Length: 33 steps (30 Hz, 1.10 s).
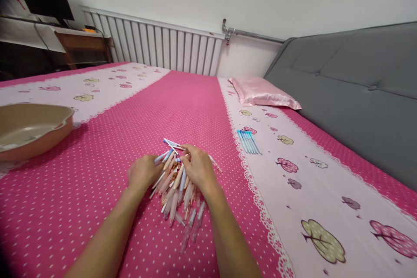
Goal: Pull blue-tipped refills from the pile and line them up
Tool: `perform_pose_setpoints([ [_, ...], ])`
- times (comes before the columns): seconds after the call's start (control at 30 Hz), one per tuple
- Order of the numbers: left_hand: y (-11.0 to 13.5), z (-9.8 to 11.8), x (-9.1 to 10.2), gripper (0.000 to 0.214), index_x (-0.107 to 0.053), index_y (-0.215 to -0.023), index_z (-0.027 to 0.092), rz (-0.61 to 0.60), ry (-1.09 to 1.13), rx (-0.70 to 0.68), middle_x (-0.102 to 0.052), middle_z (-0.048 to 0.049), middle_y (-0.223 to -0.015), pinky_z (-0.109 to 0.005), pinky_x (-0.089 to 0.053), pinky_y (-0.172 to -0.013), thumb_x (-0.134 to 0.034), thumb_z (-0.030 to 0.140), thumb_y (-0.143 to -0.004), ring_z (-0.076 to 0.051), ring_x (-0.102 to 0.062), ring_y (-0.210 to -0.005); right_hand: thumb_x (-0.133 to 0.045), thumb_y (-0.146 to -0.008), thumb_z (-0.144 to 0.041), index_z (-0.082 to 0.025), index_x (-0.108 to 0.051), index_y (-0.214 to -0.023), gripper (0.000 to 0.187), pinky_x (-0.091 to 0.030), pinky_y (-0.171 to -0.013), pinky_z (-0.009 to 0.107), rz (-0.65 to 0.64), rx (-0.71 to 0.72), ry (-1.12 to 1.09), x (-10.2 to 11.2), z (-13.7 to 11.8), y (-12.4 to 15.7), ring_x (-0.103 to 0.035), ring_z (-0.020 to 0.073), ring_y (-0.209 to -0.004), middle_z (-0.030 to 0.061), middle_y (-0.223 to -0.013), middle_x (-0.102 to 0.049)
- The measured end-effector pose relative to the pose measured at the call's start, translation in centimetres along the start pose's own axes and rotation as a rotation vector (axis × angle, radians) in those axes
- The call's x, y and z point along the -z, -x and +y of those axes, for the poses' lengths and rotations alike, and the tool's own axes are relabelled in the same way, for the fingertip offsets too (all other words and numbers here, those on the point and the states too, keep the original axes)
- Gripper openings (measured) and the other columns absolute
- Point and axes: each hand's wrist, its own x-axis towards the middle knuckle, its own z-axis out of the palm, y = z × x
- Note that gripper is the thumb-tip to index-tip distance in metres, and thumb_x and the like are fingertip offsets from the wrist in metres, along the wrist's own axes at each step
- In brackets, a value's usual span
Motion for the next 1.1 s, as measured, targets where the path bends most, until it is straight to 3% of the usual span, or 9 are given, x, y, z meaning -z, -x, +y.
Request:
perform_pose_setpoints([
  [0.13, 0.1, 0.3, 0.0, 0.033, -0.070, -0.086, 0.022, 0.030, -0.037, 0.001, -0.070, -0.0170, -0.083, -0.036, -0.042, -0.061, -0.044, 0.039, -0.075, -0.035, -0.064, -0.081, -0.052, -0.081, -0.020, -0.019, -0.061, -0.112, 0.033, -0.047, -0.074, 0.030, -0.003, -0.012, -0.004, 0.0, 0.0, 0.0, -0.062, 0.0172, -0.080, 0.0047, -0.093, -0.068],
  [0.5, -0.1, 0.2, 0.0, 0.032, -0.068, -0.082, 0.022, 0.064, -0.039, -0.001, -0.070, -0.0147, -0.079, -0.033, -0.039, -0.058, -0.044, 0.041, -0.074, -0.033, -0.065, -0.079, -0.054, -0.080, -0.020, -0.021, -0.060, -0.112, 0.032, -0.047, -0.073, 0.029, 0.006, -0.035, 0.000, 0.0, -0.1, -0.1, -0.062, 0.0170, -0.081, 0.0037, -0.093, -0.068],
  [0.77, -0.2, -0.2, -0.3, 0.037, -0.070, -0.082, 0.017, 0.070, 0.012, 0.048, -0.069, -0.0200, -0.082, -0.035, -0.039, -0.058, -0.046, 0.045, -0.074, -0.036, -0.064, -0.079, -0.054, -0.080, -0.020, -0.020, -0.060, -0.113, 0.034, -0.047, -0.073, 0.030, 0.009, -0.034, -0.002, 0.0, -0.1, 0.1, -0.062, 0.0181, -0.082, 0.0047, -0.094, -0.068],
  [0.93, -0.3, 0.1, 0.2, 0.033, -0.070, -0.077, 0.013, 0.094, 0.133, 0.066, -0.068, -0.0212, -0.076, -0.035, -0.038, -0.058, -0.049, 0.037, -0.071, -0.036, -0.063, -0.076, -0.053, -0.080, -0.020, -0.019, -0.060, -0.114, 0.035, -0.047, -0.076, 0.032, 0.019, -0.035, -0.047, 0.2, -0.3, 0.0, -0.063, 0.0186, -0.083, 0.0057, -0.095, -0.069],
  [1.1, 0.4, 0.9, 1.1, 0.037, -0.069, -0.083, 0.014, 0.062, 0.447, 0.026, -0.066, -0.0086, -0.064, -0.027, -0.038, -0.052, -0.049, 0.044, -0.075, -0.023, -0.062, -0.060, -0.055, -0.080, -0.024, -0.017, -0.062, -0.109, 0.031, -0.047, -0.078, 0.033, 0.020, -0.088, -0.279, 0.2, -0.4, -0.1, -0.063, 0.0185, -0.085, 0.0073, -0.094, -0.068],
])
